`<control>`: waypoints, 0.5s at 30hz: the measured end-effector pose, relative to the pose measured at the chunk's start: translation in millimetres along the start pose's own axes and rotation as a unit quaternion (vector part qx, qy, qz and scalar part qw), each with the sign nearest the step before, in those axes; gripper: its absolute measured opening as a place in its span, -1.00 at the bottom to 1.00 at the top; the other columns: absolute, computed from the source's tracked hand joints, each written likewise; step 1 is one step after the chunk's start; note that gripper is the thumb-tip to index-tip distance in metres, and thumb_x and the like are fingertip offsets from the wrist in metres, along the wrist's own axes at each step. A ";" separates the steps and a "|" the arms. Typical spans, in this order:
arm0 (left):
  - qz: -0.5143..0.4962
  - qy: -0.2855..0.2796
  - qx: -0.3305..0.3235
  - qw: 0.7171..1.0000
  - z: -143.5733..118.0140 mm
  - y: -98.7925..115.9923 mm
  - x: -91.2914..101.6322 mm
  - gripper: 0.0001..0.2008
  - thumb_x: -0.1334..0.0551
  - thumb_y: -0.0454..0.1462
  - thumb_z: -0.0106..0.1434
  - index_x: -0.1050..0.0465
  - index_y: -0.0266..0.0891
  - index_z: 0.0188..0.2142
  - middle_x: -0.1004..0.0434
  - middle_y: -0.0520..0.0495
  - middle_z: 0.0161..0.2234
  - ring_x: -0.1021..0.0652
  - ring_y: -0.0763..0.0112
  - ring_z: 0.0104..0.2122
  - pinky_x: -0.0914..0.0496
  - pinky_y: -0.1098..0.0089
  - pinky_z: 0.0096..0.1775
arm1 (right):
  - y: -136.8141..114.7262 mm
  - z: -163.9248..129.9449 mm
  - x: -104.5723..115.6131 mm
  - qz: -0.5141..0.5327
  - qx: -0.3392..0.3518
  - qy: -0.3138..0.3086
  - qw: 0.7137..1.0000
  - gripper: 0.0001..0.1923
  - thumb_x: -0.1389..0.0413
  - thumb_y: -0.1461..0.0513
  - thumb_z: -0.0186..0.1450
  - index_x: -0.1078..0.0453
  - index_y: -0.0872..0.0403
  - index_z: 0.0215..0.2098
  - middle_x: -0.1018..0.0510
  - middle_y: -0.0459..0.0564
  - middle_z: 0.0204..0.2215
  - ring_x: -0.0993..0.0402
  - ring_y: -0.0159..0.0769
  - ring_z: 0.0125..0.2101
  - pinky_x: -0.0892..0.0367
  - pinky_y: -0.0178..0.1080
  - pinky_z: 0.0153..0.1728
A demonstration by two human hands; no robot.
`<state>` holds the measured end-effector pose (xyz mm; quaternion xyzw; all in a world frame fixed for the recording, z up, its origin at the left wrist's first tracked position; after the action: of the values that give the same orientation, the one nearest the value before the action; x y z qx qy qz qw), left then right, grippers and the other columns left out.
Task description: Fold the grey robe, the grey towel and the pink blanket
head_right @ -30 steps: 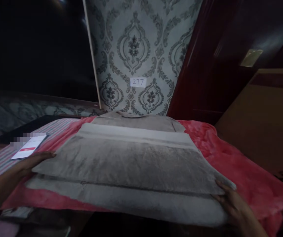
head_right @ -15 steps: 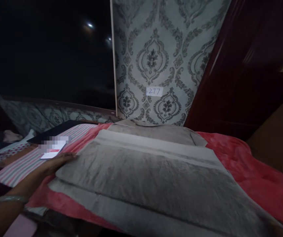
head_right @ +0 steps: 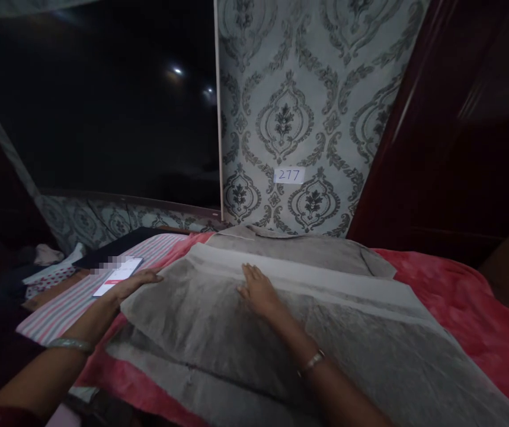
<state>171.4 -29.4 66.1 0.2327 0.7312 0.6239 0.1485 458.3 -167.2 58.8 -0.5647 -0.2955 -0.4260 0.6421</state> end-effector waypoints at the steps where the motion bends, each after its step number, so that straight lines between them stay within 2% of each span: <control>1: -0.001 -0.027 -0.001 1.000 0.9 2.6 -6.2 -0.48 -0.44 -0.14 -0.18 -0.60 -0.22 -0.15 -0.68 -0.17 -0.27 -0.64 -0.05 -0.17 -0.50 0.13 -0.07 | -7.9 16.2 -4.1 0.006 -0.008 0.000 1.000 -0.29 0.03 0.13 0.38 0.01 0.20 0.43 0.03 0.17 0.42 0.18 -0.03 0.41 0.13 0.04 0.36; 2: -0.003 -0.051 0.000 0.999 1.5 4.8 -11.8 -0.45 -0.44 -0.13 -0.17 -0.60 -0.22 -0.12 -0.68 -0.18 -0.25 -0.63 -0.06 -0.15 -0.50 0.14 -0.06 | -12.4 28.6 -9.3 0.012 -0.017 0.001 1.000 -0.29 0.03 0.12 0.39 0.02 0.21 0.44 0.06 0.20 0.42 0.23 0.01 0.41 0.19 0.08 0.36; 5: -0.003 -0.072 -0.009 0.997 2.4 13.3 -20.4 -0.41 -0.42 -0.14 -0.15 -0.59 -0.24 -0.06 -0.68 -0.23 -0.23 -0.62 -0.11 -0.13 -0.51 0.15 -0.11 | -12.9 45.7 -34.4 0.033 -0.031 -0.011 0.999 -0.31 -0.02 0.10 0.38 -0.07 0.20 0.40 0.04 0.26 0.41 0.26 0.09 0.41 0.34 0.17 0.34; 8: -0.002 -0.083 -0.026 0.996 0.3 29.0 -35.6 -0.40 -0.41 -0.14 -0.13 -0.59 -0.23 -0.03 -0.68 -0.22 -0.20 -0.62 -0.11 -0.14 -0.51 0.17 -0.14 | -4.2 48.8 -57.2 0.076 -0.039 -0.026 0.996 -0.33 -0.07 0.09 0.36 -0.15 0.16 0.37 0.03 0.23 0.41 0.29 0.05 0.42 0.48 0.12 0.34; 10: 0.014 -0.090 -0.046 0.995 -0.4 47.7 -53.2 -0.40 -0.41 -0.14 -0.12 -0.58 -0.21 -0.02 -0.67 -0.20 -0.14 -0.62 -0.08 -0.11 -0.50 0.18 -0.10 | 3.6 52.6 -61.1 0.122 -0.047 -0.032 0.991 -0.33 -0.09 0.05 0.35 -0.18 0.13 0.36 0.01 0.19 0.41 0.30 0.02 0.42 0.51 0.10 0.34; 12: 0.044 -0.099 -0.080 0.991 1.6 71.7 -81.2 -0.43 -0.41 -0.17 -0.12 -0.59 -0.19 -0.04 -0.65 -0.17 -0.07 -0.60 -0.04 -0.06 -0.49 0.21 -0.05 | 14.2 57.4 -54.5 0.182 -0.059 -0.036 0.981 -0.31 -0.04 -0.07 0.36 -0.19 0.09 0.35 -0.07 0.16 0.40 0.18 -0.03 0.41 0.39 0.05 0.36; 15: 0.091 -0.120 -0.143 0.978 8.4 100.2 -146.8 -0.49 -0.38 -0.24 -0.14 -0.61 -0.15 -0.10 -0.65 -0.09 -0.06 -0.56 0.00 0.02 -0.48 0.26 -0.02 | 38.7 54.1 -29.4 0.296 -0.078 -0.023 0.952 -0.20 0.32 -0.22 0.42 -0.01 0.06 0.43 -0.17 0.18 0.36 -0.14 -0.14 0.31 -0.02 0.01 0.30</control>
<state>315.6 -88.0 152.2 0.3483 0.5870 0.7001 0.2095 484.3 -108.1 25.4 -0.6847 -0.0955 -0.2257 0.6864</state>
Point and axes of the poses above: each hand's wrist, its own z-axis towards the middle knuckle, its own x-axis out of the back of the hand, y = z × x, the point moved 10 cm from there along z, towards the middle knuckle
